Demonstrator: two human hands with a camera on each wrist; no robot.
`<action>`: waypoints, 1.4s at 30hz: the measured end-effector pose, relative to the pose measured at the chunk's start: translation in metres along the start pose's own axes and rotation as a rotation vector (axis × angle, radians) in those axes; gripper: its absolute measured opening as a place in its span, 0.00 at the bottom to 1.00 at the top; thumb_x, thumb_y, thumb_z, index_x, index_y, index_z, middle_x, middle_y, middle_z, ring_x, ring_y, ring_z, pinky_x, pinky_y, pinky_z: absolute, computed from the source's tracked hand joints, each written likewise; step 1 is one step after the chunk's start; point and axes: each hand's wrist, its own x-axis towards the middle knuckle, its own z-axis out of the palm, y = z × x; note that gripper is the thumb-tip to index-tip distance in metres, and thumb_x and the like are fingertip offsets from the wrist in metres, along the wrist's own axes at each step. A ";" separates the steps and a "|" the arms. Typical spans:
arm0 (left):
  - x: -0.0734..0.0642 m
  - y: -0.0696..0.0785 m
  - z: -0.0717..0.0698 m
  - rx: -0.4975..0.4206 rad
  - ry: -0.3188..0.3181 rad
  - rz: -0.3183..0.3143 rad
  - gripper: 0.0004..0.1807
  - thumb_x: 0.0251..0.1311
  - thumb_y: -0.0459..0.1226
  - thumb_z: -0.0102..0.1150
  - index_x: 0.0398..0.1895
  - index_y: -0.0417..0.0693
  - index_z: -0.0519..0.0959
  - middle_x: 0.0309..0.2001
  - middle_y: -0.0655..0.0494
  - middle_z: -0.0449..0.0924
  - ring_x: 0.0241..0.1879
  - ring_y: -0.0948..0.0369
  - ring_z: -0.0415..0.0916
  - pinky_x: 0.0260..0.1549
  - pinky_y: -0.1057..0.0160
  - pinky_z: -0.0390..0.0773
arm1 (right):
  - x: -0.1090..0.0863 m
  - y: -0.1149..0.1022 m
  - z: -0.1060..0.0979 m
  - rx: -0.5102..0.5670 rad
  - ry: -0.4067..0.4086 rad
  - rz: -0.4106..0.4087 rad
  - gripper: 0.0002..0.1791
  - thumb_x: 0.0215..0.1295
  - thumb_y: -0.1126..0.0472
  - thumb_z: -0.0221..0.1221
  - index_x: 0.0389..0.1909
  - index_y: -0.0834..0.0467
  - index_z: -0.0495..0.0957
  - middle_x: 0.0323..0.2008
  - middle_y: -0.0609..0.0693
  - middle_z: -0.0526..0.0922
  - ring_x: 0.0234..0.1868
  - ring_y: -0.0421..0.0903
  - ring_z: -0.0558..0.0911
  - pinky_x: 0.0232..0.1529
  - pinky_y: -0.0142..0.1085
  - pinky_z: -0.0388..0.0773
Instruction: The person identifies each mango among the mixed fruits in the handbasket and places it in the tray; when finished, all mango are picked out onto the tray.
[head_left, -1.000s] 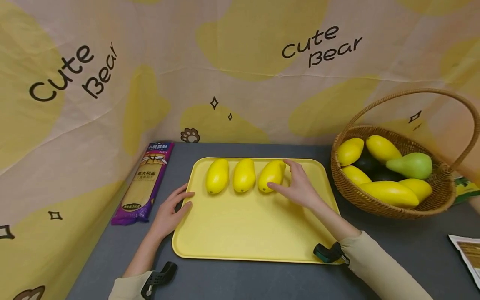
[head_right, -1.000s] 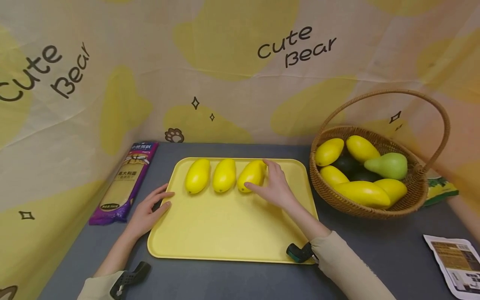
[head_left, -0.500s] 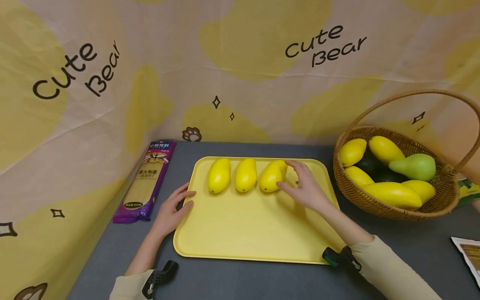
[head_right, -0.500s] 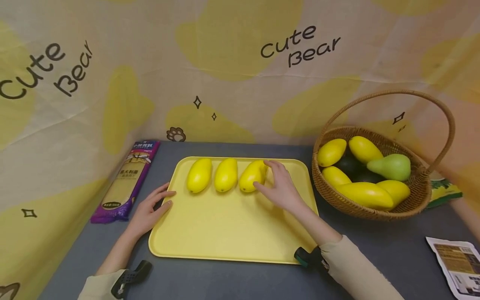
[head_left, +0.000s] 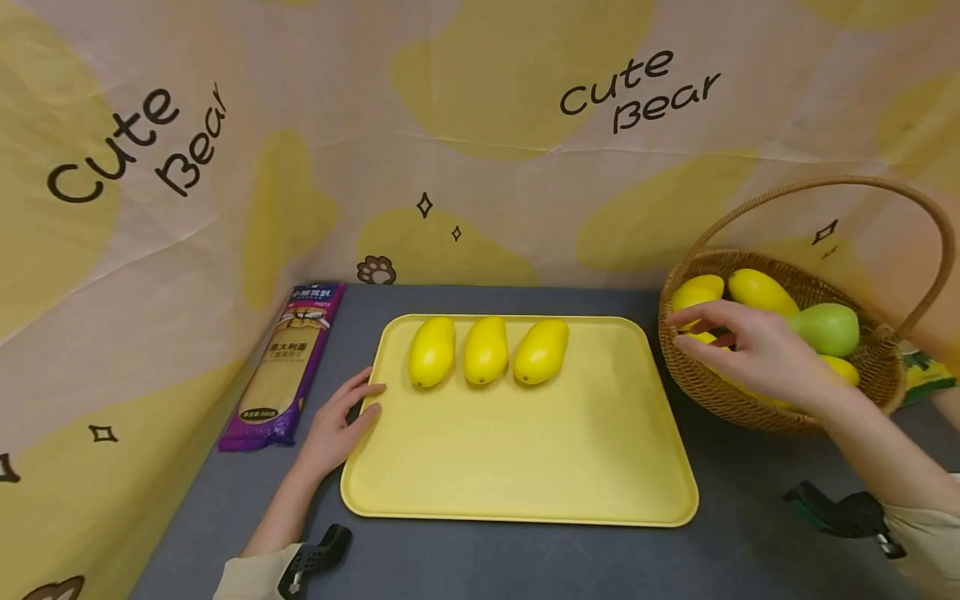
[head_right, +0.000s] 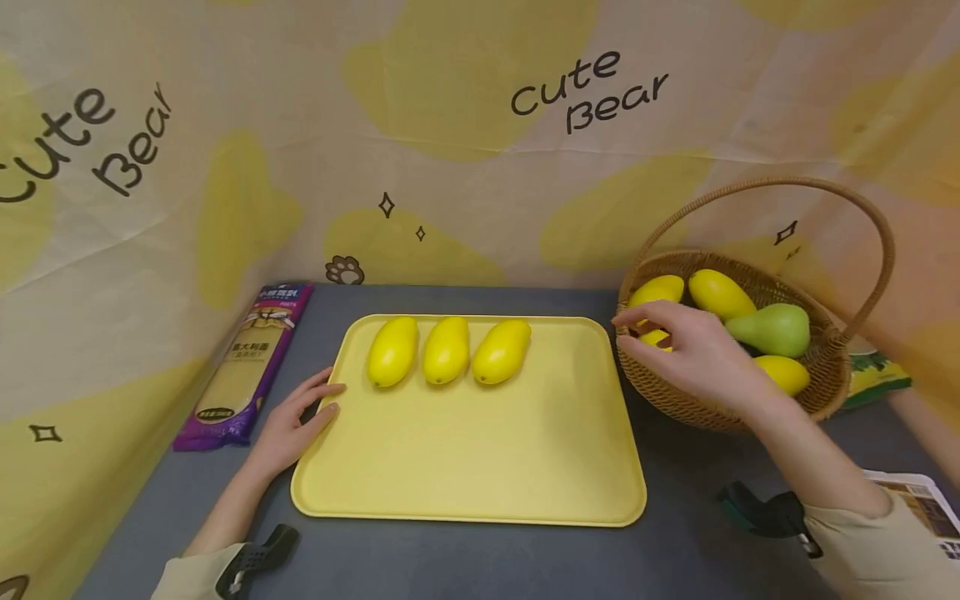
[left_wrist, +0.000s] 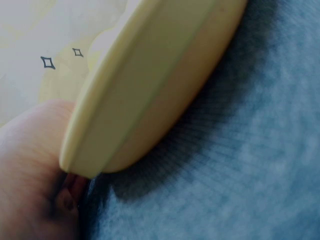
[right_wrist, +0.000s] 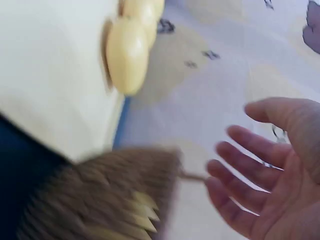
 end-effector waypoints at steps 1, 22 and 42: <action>0.000 0.000 0.000 -0.003 0.000 -0.001 0.16 0.67 0.34 0.57 0.57 0.42 0.79 0.70 0.43 0.64 0.68 0.43 0.61 0.62 0.44 0.62 | -0.001 0.005 -0.009 -0.032 -0.037 0.012 0.14 0.66 0.57 0.63 0.52 0.52 0.81 0.46 0.45 0.82 0.43 0.45 0.80 0.37 0.32 0.78; -0.001 -0.003 0.000 0.012 0.005 -0.002 0.15 0.68 0.34 0.57 0.56 0.44 0.79 0.70 0.45 0.64 0.68 0.44 0.61 0.65 0.57 0.61 | -0.036 0.094 -0.044 -0.150 -0.425 0.120 0.30 0.56 0.49 0.70 0.56 0.62 0.77 0.46 0.46 0.80 0.36 0.32 0.74 0.34 0.32 0.74; 0.001 0.000 0.001 0.002 -0.002 -0.005 0.15 0.68 0.34 0.57 0.56 0.43 0.79 0.69 0.44 0.65 0.68 0.43 0.61 0.60 0.39 0.61 | -0.018 0.075 -0.050 0.088 -0.175 0.368 0.41 0.66 0.44 0.60 0.73 0.57 0.57 0.67 0.68 0.60 0.58 0.65 0.67 0.49 0.52 0.71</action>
